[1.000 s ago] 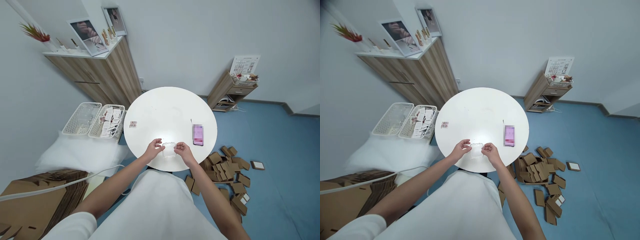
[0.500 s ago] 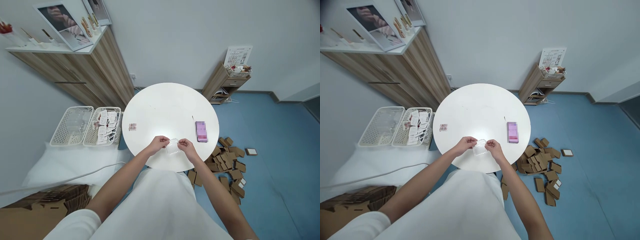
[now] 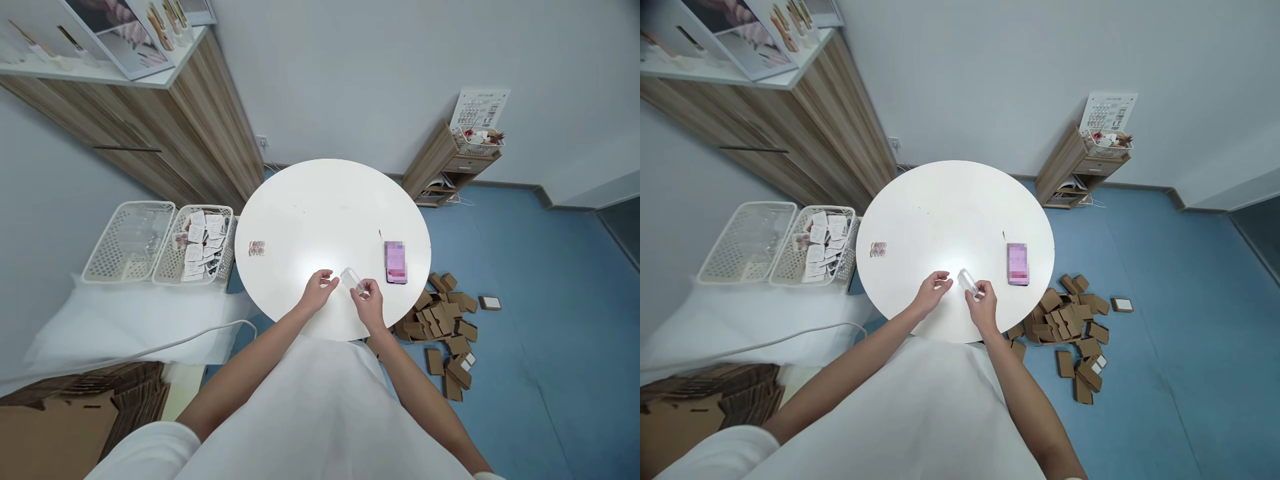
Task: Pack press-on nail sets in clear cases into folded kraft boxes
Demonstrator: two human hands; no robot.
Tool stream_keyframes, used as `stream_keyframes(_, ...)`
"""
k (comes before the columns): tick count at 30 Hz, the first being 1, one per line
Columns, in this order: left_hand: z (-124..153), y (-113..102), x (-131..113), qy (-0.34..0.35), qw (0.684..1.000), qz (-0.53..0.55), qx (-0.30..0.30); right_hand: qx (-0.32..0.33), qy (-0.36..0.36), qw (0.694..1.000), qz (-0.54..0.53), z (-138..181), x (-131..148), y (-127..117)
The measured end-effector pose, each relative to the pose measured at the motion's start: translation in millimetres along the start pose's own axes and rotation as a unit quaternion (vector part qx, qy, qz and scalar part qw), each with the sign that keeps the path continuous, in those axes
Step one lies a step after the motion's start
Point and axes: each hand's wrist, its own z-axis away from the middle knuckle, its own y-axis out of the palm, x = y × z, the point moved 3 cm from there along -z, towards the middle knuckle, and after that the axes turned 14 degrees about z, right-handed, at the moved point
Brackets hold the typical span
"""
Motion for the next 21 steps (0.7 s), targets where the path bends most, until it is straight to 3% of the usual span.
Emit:
stream_keyframes(3,7,19,0,-0.026,0.997,0.06,0.042,-0.036,-0.104,0.986,0.127,-3,-1,-8)
stream_keyframes(6,10,28,4,-0.056,0.987,0.144,0.031,0.004,-0.194,0.961,0.196,0,-4,-8)
stream_keyframes(9,7,24,10,-0.06,0.981,0.187,0.006,0.052,-0.218,0.951,0.211,0,-7,-8)
stream_keyframes(11,3,18,14,-0.056,0.979,0.194,0.004,0.061,-0.179,0.969,0.159,-5,-8,-13)
stream_keyframes(14,-1,12,18,-0.055,0.984,0.171,0.018,0.103,-0.046,0.994,-0.005,-19,-14,-18)
stream_keyframes(17,-2,12,19,-0.044,0.99,0.127,0.048,0.168,0.071,0.975,-0.128,-31,-20,-18)
stream_keyframes(21,1,10,14,0.02,0.996,0.028,0.088,0.179,0.133,0.956,-0.193,-34,-24,-21)
